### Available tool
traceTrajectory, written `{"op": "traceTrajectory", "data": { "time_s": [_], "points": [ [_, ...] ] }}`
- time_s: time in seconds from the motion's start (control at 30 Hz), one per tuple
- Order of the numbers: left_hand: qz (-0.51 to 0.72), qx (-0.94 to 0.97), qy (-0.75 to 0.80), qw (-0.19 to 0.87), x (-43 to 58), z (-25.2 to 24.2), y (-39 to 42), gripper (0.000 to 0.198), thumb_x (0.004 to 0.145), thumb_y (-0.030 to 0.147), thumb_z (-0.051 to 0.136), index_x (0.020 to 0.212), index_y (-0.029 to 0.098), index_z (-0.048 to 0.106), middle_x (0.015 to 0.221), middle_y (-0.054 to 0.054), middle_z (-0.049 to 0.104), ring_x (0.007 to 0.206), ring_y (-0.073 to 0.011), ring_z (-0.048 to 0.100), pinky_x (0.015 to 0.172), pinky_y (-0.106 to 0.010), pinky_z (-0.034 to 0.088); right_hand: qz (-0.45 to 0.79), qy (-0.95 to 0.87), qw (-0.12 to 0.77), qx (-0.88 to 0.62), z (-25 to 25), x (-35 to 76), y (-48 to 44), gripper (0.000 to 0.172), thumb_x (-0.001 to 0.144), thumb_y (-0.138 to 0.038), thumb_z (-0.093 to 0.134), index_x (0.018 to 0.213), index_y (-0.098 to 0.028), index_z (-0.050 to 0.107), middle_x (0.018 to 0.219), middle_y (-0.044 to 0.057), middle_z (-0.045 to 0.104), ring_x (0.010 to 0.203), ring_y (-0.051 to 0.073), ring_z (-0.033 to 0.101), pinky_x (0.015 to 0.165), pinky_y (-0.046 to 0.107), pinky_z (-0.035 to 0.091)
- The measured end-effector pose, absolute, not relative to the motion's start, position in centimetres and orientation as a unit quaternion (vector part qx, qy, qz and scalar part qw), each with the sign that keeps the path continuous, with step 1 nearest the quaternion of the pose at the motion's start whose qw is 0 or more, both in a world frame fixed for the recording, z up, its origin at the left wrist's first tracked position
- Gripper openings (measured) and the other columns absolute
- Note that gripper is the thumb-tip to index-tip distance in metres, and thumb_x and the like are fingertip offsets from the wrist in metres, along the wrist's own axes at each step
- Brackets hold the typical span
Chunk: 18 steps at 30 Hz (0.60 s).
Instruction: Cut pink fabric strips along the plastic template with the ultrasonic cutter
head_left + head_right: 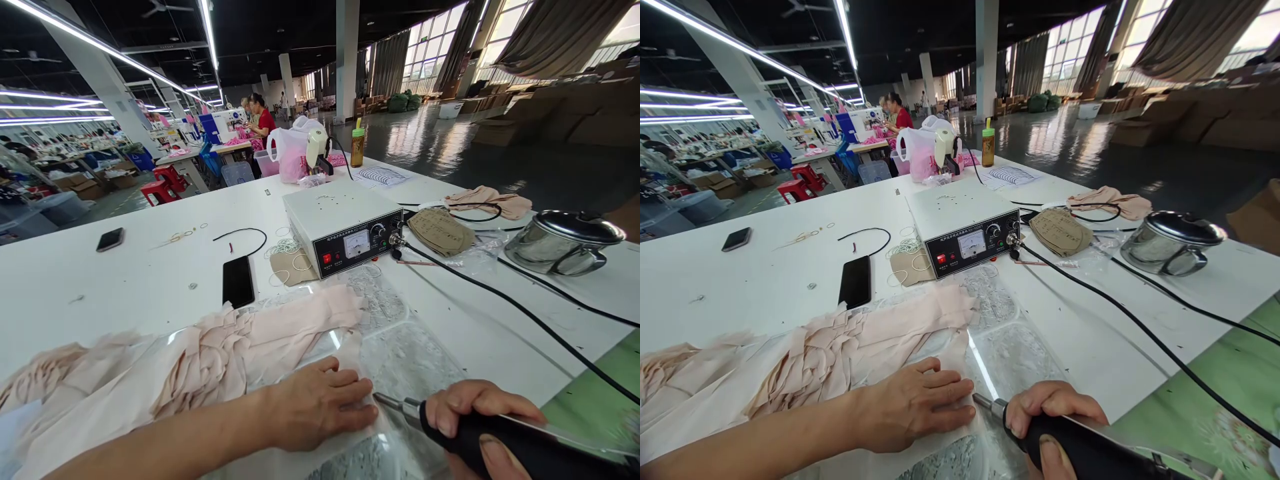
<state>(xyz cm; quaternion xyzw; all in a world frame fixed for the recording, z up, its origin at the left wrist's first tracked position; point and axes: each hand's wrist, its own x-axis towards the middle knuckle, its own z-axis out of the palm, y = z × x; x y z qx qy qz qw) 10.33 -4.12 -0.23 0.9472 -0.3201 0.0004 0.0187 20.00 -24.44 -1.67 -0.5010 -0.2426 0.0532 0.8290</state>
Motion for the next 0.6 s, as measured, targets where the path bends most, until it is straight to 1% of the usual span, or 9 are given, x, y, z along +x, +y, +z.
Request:
{"op": "traceTrajectory", "data": {
  "time_s": [0.17, 0.33, 0.47, 0.6],
  "points": [
    [0.002, 0.946, -0.325, 0.026, 10.36, -0.25, -4.00, 0.031, 0.095, 0.016, 0.049, 0.126, 0.013, 0.051, 0.128, -0.013, 0.056, 0.101, -0.0209, 0.056, 0.078, -0.033, 0.037, 0.067, -0.244, 0.828, -0.500, -2.00, 19.81, -24.32, 0.005, 0.088, -0.029, 0.058, 0.089, -0.026, 0.054, 0.076, -0.001, 0.052, 0.059, 0.013, 0.055, 0.057, 0.033, 0.055],
    [-0.013, 0.945, -0.325, 0.028, 10.47, -0.19, -3.99, 0.033, 0.094, 0.016, 0.050, 0.127, 0.013, 0.050, 0.128, -0.012, 0.056, 0.102, -0.0210, 0.055, 0.078, -0.033, 0.038, 0.061, -0.276, 0.819, -0.499, -2.35, 20.04, -24.66, 0.003, 0.090, -0.026, 0.055, 0.090, -0.026, 0.052, 0.076, -0.001, 0.053, 0.059, 0.013, 0.055, 0.058, 0.034, 0.055],
    [-0.017, 0.945, -0.325, 0.029, 10.57, -0.11, -4.07, 0.032, 0.094, 0.015, 0.049, 0.125, 0.013, 0.051, 0.127, -0.012, 0.057, 0.098, -0.0201, 0.056, 0.077, -0.032, 0.038, 0.066, -0.302, 0.805, -0.507, -2.48, 20.39, -24.62, 0.008, 0.089, -0.019, 0.055, 0.088, -0.026, 0.052, 0.077, -0.001, 0.056, 0.059, 0.014, 0.057, 0.057, 0.035, 0.055],
    [-0.004, 0.948, -0.315, 0.034, 10.44, -0.54, -4.10, 0.030, 0.096, 0.014, 0.044, 0.125, 0.014, 0.052, 0.127, -0.012, 0.058, 0.101, -0.0200, 0.056, 0.080, -0.032, 0.039, 0.058, -0.272, 0.824, -0.493, -2.36, 20.25, -24.85, 0.005, 0.087, -0.024, 0.058, 0.089, -0.025, 0.053, 0.076, -0.001, 0.054, 0.058, 0.014, 0.056, 0.055, 0.034, 0.055]
  ]
}}
